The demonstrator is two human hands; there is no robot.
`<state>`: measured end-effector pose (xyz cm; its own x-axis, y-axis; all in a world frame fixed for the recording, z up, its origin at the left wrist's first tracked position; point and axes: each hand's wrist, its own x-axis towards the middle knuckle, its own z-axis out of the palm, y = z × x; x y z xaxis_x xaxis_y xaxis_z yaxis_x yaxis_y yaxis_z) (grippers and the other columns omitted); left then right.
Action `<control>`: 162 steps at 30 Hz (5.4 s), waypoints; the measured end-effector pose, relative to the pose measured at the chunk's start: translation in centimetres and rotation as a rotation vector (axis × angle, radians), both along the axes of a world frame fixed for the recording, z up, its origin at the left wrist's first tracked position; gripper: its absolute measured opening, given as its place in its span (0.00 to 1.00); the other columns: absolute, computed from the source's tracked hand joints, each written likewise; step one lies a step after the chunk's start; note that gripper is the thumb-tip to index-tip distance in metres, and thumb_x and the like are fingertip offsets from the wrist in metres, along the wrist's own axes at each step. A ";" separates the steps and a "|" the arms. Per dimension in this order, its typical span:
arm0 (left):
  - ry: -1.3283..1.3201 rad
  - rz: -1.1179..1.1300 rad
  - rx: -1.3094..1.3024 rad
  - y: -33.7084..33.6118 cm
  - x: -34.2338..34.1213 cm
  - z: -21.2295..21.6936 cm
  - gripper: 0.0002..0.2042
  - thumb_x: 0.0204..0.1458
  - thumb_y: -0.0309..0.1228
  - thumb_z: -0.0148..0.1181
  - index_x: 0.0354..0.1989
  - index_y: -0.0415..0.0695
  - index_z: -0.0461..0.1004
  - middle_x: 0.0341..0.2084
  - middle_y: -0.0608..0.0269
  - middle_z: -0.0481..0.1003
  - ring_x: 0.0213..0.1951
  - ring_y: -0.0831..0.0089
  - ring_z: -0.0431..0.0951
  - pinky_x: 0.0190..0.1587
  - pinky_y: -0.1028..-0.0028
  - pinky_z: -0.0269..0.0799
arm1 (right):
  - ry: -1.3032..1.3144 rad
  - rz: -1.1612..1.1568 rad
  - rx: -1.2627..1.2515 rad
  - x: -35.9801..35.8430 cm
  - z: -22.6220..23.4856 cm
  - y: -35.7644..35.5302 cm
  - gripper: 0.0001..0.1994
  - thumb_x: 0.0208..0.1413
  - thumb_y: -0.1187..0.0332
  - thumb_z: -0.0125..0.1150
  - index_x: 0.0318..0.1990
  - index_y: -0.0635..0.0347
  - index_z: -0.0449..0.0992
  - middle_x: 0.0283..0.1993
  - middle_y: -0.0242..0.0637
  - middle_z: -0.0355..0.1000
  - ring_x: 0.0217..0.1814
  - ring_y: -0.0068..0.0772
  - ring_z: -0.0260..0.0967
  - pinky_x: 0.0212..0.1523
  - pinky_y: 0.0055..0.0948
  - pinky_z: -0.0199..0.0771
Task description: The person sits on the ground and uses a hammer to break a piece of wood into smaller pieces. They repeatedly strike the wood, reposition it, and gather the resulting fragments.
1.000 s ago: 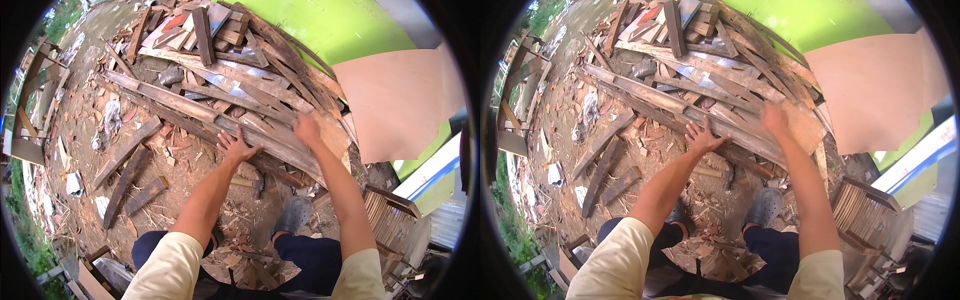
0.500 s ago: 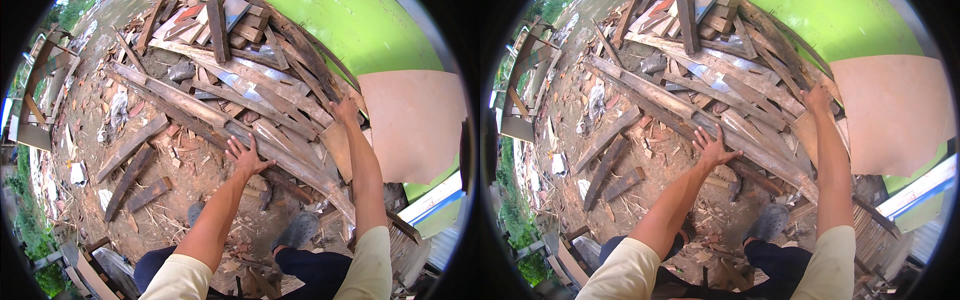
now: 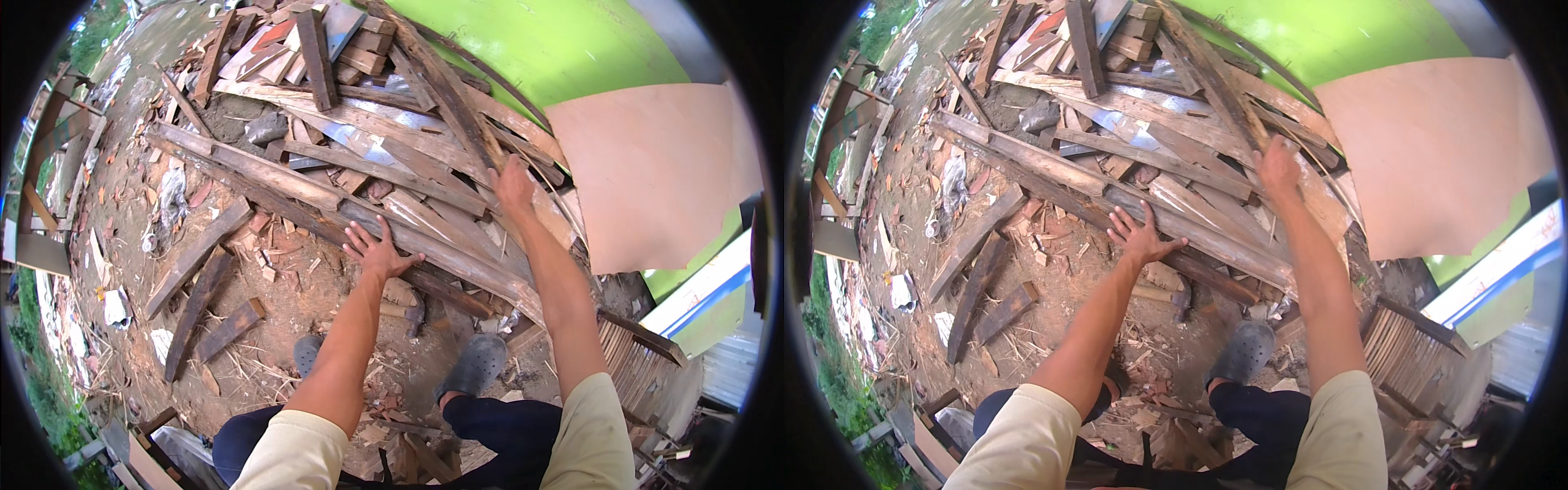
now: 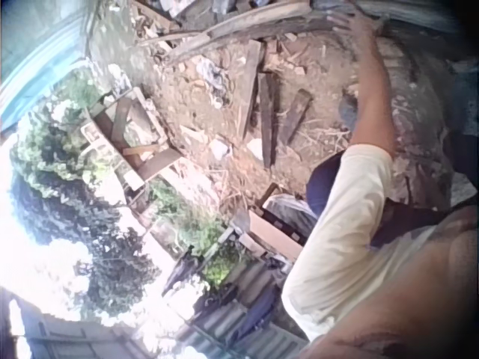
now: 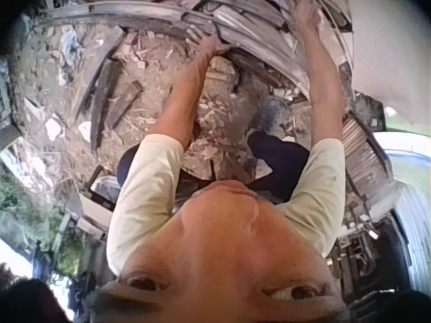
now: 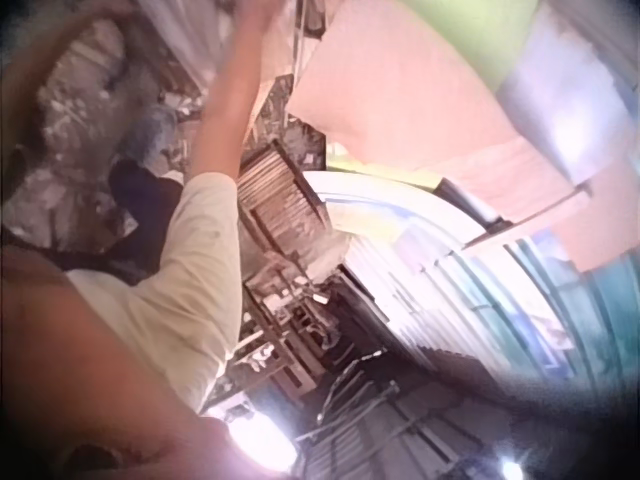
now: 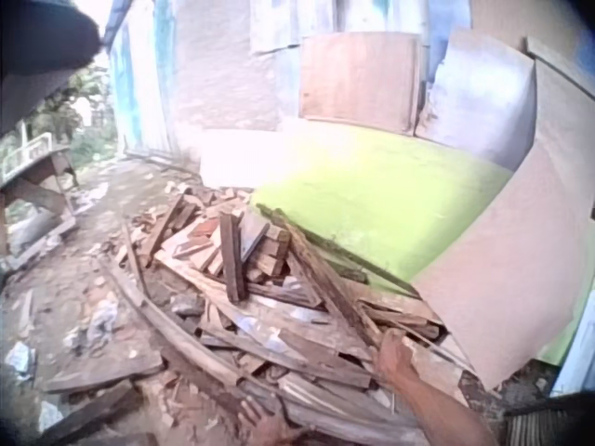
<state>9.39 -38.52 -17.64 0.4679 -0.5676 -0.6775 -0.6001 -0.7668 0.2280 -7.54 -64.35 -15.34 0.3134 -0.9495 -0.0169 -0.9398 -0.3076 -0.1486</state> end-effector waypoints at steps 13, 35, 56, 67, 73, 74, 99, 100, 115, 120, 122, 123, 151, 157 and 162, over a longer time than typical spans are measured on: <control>-0.020 -0.002 -0.024 0.2 0.3 -1.2 0.72 0.29 0.79 0.61 0.76 0.50 0.26 0.67 0.18 0.18 0.69 0.28 0.14 0.65 0.31 0.18 | 0.002 0.043 0.007 -1.4 13.8 -3.6 0.27 0.56 0.45 0.60 0.48 0.62 0.72 0.43 0.52 0.79 0.47 0.54 0.77 0.46 0.49 0.75; -0.029 -0.026 -0.027 0.4 0.6 -1.7 0.73 0.29 0.80 0.59 0.75 0.47 0.26 0.66 0.14 0.20 0.69 0.25 0.15 0.64 0.29 0.19 | 0.067 0.018 0.403 0.4 -1.8 0.3 0.24 0.58 0.60 0.59 0.60 0.59 0.66 0.56 0.54 0.73 0.60 0.54 0.71 0.58 0.50 0.72; 0.017 0.021 -0.023 -0.1 0.2 -0.1 0.73 0.30 0.75 0.66 0.75 0.48 0.25 0.67 0.19 0.16 0.70 0.33 0.10 0.65 0.33 0.14 | -0.209 -0.012 -0.192 -7.1 2.2 0.4 0.25 0.55 0.56 0.67 0.57 0.55 0.69 0.54 0.46 0.70 0.53 0.52 0.71 0.49 0.48 0.73; 0.009 0.011 -0.033 0.0 0.4 -0.5 0.74 0.30 0.75 0.65 0.75 0.47 0.23 0.66 0.17 0.16 0.70 0.33 0.10 0.65 0.32 0.16 | -0.163 0.345 0.440 -1.7 -0.3 6.4 0.23 0.58 0.51 0.61 0.49 0.63 0.75 0.51 0.52 0.74 0.56 0.54 0.70 0.53 0.48 0.71; -0.012 -0.001 -0.061 0.2 0.2 -0.6 0.73 0.30 0.75 0.65 0.75 0.45 0.25 0.66 0.15 0.19 0.70 0.32 0.12 0.65 0.32 0.16 | 0.041 0.339 0.391 0.2 -1.1 11.4 0.27 0.55 0.44 0.63 0.48 0.60 0.77 0.52 0.49 0.74 0.57 0.54 0.71 0.54 0.47 0.73; -0.015 -0.007 -0.060 0.3 0.2 -0.5 0.73 0.30 0.75 0.65 0.75 0.45 0.26 0.66 0.15 0.20 0.70 0.32 0.12 0.65 0.32 0.16 | 0.022 0.308 0.416 0.2 -1.3 11.8 0.28 0.54 0.43 0.64 0.48 0.61 0.76 0.52 0.49 0.74 0.57 0.54 0.71 0.54 0.48 0.73; -0.036 -0.180 -0.240 26.6 -7.3 0.6 0.49 0.51 0.57 0.61 0.74 0.42 0.44 0.72 0.39 0.45 0.73 0.46 0.47 0.72 0.51 0.45 | 0.116 0.302 0.474 -2.0 -0.6 11.8 0.39 0.50 0.48 0.70 0.64 0.65 0.65 0.63 0.58 0.67 0.67 0.57 0.64 0.64 0.47 0.65; -0.040 -0.163 -0.234 27.3 -7.4 1.2 0.47 0.51 0.55 0.62 0.73 0.41 0.46 0.71 0.39 0.47 0.72 0.45 0.49 0.71 0.51 0.47 | 0.055 0.339 0.487 -2.3 0.9 10.9 0.40 0.50 0.48 0.70 0.64 0.66 0.65 0.63 0.59 0.66 0.67 0.57 0.63 0.64 0.47 0.65; 0.048 0.089 -0.734 18.5 -7.7 10.2 0.35 0.55 0.52 0.60 0.60 0.32 0.68 0.54 0.37 0.74 0.56 0.44 0.73 0.60 0.57 0.68 | -0.877 0.325 0.248 -6.2 33.4 12.0 0.41 0.57 0.44 0.64 0.65 0.73 0.62 0.59 0.55 0.71 0.60 0.42 0.70 0.62 0.36 0.68; 0.300 0.095 -0.898 16.9 -9.6 17.4 0.38 0.58 0.55 0.57 0.64 0.33 0.64 0.57 0.40 0.72 0.60 0.51 0.72 0.62 0.60 0.66 | -1.564 -0.013 0.387 -8.1 36.4 15.7 0.31 0.65 0.47 0.55 0.62 0.66 0.66 0.56 0.46 0.72 0.56 0.39 0.71 0.59 0.37 0.69; 0.345 -0.003 -0.983 17.4 -9.5 19.2 0.38 0.58 0.54 0.57 0.65 0.33 0.63 0.56 0.41 0.73 0.59 0.53 0.73 0.61 0.60 0.67 | -1.805 -0.064 0.497 -8.7 36.3 18.6 0.30 0.65 0.44 0.52 0.61 0.62 0.67 0.56 0.44 0.72 0.55 0.40 0.71 0.57 0.40 0.70; 0.356 -0.075 -1.043 17.6 -9.3 20.1 0.38 0.57 0.55 0.58 0.64 0.33 0.64 0.55 0.40 0.73 0.58 0.53 0.74 0.61 0.60 0.67 | -1.927 -0.088 0.553 -8.8 36.4 19.7 0.30 0.66 0.43 0.50 0.61 0.60 0.68 0.55 0.42 0.72 0.54 0.41 0.71 0.57 0.41 0.70; -0.963 0.112 -0.920 40.2 -4.7 28.1 0.38 0.34 0.54 0.78 0.50 0.44 0.69 0.43 0.55 0.70 0.49 0.54 0.69 0.53 0.57 0.61 | -1.875 -0.105 1.017 -1.0 34.7 24.2 0.40 0.64 0.29 0.23 0.63 0.52 0.64 0.60 0.38 0.70 0.62 0.40 0.68 0.61 0.51 0.67; -0.935 0.205 -0.920 47.1 -3.6 28.1 0.37 0.32 0.48 0.80 0.49 0.43 0.70 0.41 0.54 0.71 0.45 0.51 0.73 0.47 0.56 0.68 | -1.695 0.132 0.927 6.4 33.6 27.3 0.42 0.60 0.31 0.47 0.65 0.61 0.62 0.57 0.46 0.71 0.55 0.40 0.74 0.56 0.45 0.73; -0.532 0.364 -0.911 52.4 -3.8 25.1 0.33 0.39 0.47 0.78 0.49 0.35 0.77 0.42 0.46 0.79 0.46 0.53 0.80 0.48 0.62 0.74 | -1.657 0.258 0.914 9.7 34.0 31.8 0.39 0.61 0.35 0.51 0.65 0.61 0.59 0.58 0.43 0.69 0.59 0.42 0.69 0.55 0.47 0.73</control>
<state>5.64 13.87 7.49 0.8138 -0.5206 0.2585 -0.5625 -0.5935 0.5757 2.19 -32.60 18.67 0.6499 -0.7600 0.0083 0.3438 0.2842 -0.8950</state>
